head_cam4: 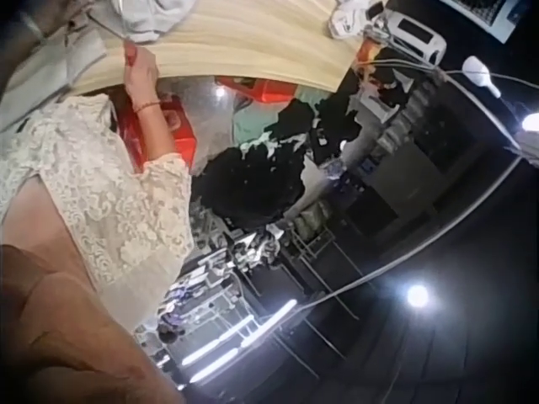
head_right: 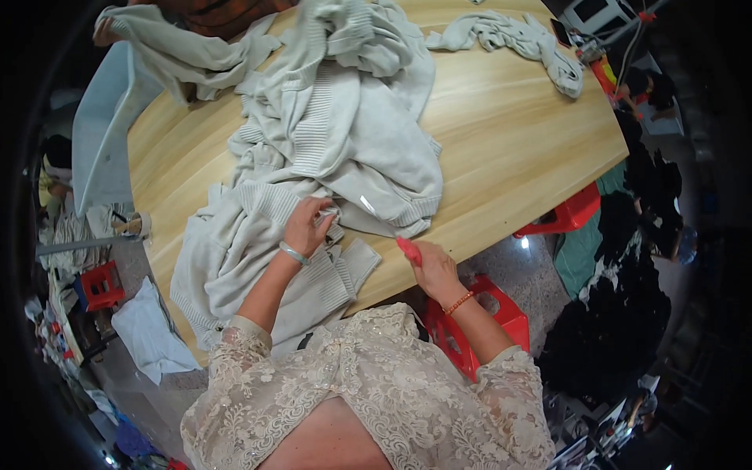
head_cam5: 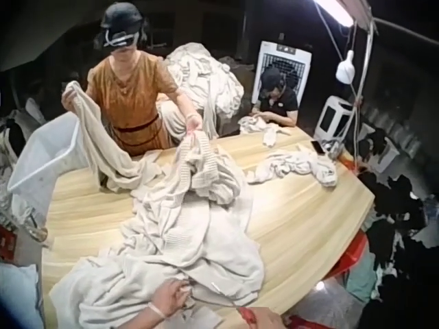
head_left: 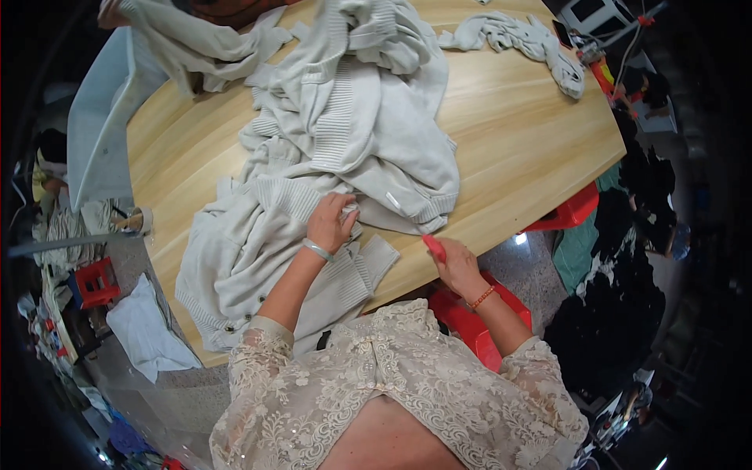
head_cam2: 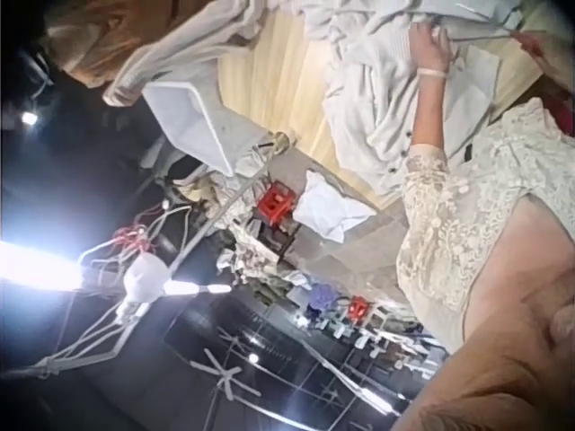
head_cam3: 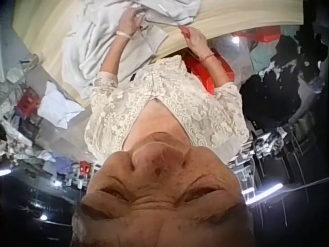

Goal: Trimming loose threads and excess fabric from knitted sweaters using scissors.

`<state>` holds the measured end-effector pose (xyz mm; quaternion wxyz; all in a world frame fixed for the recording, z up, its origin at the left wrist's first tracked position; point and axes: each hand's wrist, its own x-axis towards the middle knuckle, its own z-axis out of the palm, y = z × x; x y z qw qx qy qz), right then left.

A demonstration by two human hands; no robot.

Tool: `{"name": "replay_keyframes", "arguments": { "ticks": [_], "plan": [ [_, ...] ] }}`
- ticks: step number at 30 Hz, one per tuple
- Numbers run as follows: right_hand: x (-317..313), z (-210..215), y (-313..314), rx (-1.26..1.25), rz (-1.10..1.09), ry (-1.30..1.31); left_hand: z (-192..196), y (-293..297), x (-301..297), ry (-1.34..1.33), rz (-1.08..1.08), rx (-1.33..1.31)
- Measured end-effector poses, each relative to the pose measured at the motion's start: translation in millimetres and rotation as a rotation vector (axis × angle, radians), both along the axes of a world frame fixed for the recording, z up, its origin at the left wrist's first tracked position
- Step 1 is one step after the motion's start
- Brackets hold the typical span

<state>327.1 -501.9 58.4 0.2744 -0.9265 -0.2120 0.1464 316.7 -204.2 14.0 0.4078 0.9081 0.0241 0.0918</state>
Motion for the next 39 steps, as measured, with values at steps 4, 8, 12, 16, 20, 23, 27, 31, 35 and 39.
{"name": "replay_keyframes", "arguments": {
  "ticks": [4, 8, 12, 16, 20, 23, 27, 31, 35, 39],
  "plan": [
    [28.1, -12.5, -18.6, -0.275, -0.292, 0.019, 13.1, -26.8, 36.5, -0.161, -0.234, 0.156],
    [47.0, -22.4, -38.4, -0.17, -0.355, 0.016, -1.8, -80.1, 50.5, -0.178, -0.474, 0.346],
    [41.5, -29.6, -35.2, -0.003, -0.34, 0.082, -46.0, -112.3, 63.1, -0.129, -0.439, 0.595],
    [28.6, -30.5, -36.2, 0.268, -0.38, 0.116, -43.6, -114.6, 79.1, -0.088, -0.398, 0.529],
    [37.3, -27.1, -27.1, 0.318, -0.373, -0.072, 29.2, -104.1, 88.3, -0.101, -0.344, 0.066],
    [63.4, 11.6, 9.2, 0.455, -0.479, -0.1, 105.9, -92.3, 81.6, 0.047, -0.346, -0.316],
    [95.1, -2.0, 30.8, 0.733, -0.465, -0.071, 241.1, -69.7, 44.8, 0.011, -0.555, -0.629],
    [87.7, 49.7, 95.2, 0.53, -0.325, -0.088, 305.6, -26.4, -14.7, -0.171, -0.752, -0.719],
    [61.2, 39.8, 132.3, 0.507, -0.191, -0.084, 314.4, -13.2, -62.0, -0.203, -0.93, -1.046],
    [35.9, 41.4, 170.3, 0.624, -0.034, -0.127, 323.5, -2.5, -100.2, -0.316, -0.961, -1.211]
  ]
}}
